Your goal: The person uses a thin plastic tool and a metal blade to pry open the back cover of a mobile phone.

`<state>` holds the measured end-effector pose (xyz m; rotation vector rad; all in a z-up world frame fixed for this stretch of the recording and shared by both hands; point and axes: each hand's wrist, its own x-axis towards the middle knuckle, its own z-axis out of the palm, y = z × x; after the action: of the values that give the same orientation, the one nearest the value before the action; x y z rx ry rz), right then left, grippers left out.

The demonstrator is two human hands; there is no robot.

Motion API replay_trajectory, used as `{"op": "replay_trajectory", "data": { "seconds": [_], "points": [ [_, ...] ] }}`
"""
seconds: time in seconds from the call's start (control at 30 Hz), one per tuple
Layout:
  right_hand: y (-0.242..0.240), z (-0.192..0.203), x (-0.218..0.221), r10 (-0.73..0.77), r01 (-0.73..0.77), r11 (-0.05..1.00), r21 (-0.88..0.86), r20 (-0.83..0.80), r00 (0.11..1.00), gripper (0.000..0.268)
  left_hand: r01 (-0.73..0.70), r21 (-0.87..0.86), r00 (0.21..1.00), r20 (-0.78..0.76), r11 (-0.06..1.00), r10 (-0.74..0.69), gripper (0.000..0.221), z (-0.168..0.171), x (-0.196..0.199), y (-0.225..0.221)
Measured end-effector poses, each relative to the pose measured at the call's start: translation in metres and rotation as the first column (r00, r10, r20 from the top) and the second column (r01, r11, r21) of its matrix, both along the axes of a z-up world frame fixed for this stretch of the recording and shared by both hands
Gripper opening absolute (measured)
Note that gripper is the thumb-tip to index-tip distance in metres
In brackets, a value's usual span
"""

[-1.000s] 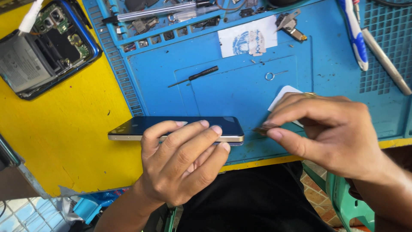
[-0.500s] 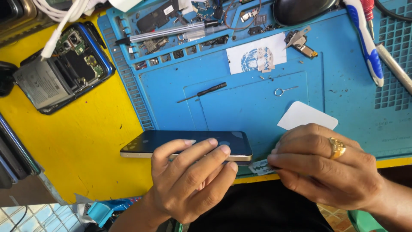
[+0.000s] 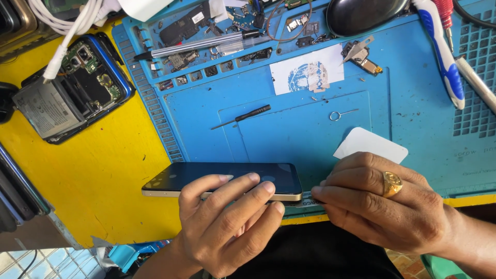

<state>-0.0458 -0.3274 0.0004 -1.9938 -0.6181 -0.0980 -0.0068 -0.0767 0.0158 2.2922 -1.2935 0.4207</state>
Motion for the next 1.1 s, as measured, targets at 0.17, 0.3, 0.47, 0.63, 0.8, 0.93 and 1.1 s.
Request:
{"op": "replay_trajectory", "data": {
  "seconds": [0.17, 0.3, 0.47, 0.63, 0.8, 0.93, 1.1],
  "points": [
    [0.0023, -0.0022, -0.0012, 0.007, -0.007, 1.0, 0.011, 0.013, 1.0, 0.014, 0.009, -0.008, 0.999, 0.033, 1.0, -0.009, 0.016, -0.0011, 0.002, -0.0002],
    [0.003, -0.004, -0.0021, 0.026, -0.026, 1.0, 0.012, 0.033, 0.999, 0.016, 0.011, -0.002, 1.0, 0.009, 1.0, -0.01, 0.016, 0.0007, 0.0008, 0.0004],
    [-0.001, 0.0001, -0.0051, -0.019, 0.019, 1.0, 0.006, 0.019, 1.0, 0.012, 0.02, 0.001, 1.0, 0.005, 1.0, -0.02, 0.017, 0.0011, 0.0001, 0.0016],
    [-0.0013, -0.0028, -0.0074, -0.036, 0.036, 0.999, 0.003, 0.03, 0.999, 0.012, 0.025, 0.004, 1.0, 0.004, 1.0, -0.025, 0.017, 0.0015, 0.0, 0.0008],
    [0.0003, -0.0035, -0.006, -0.012, 0.012, 1.0, 0.019, 0.018, 1.0, 0.013, 0.007, -0.008, 1.0, -0.011, 1.0, -0.007, 0.014, 0.0002, -0.0024, 0.0006],
    [0.001, -0.004, -0.0048, -0.011, 0.011, 1.0, 0.02, 0.021, 1.0, 0.013, 0.0, 0.006, 1.0, -0.025, 1.0, 0.0, 0.014, -0.0001, -0.0032, 0.0014],
    [0.0028, -0.0072, -0.0048, 0.007, -0.008, 1.0, 0.016, 0.02, 1.0, 0.014, 0.021, -0.002, 1.0, 0.008, 1.0, -0.021, 0.016, -0.0008, -0.0007, 0.0007]
  ]
}}
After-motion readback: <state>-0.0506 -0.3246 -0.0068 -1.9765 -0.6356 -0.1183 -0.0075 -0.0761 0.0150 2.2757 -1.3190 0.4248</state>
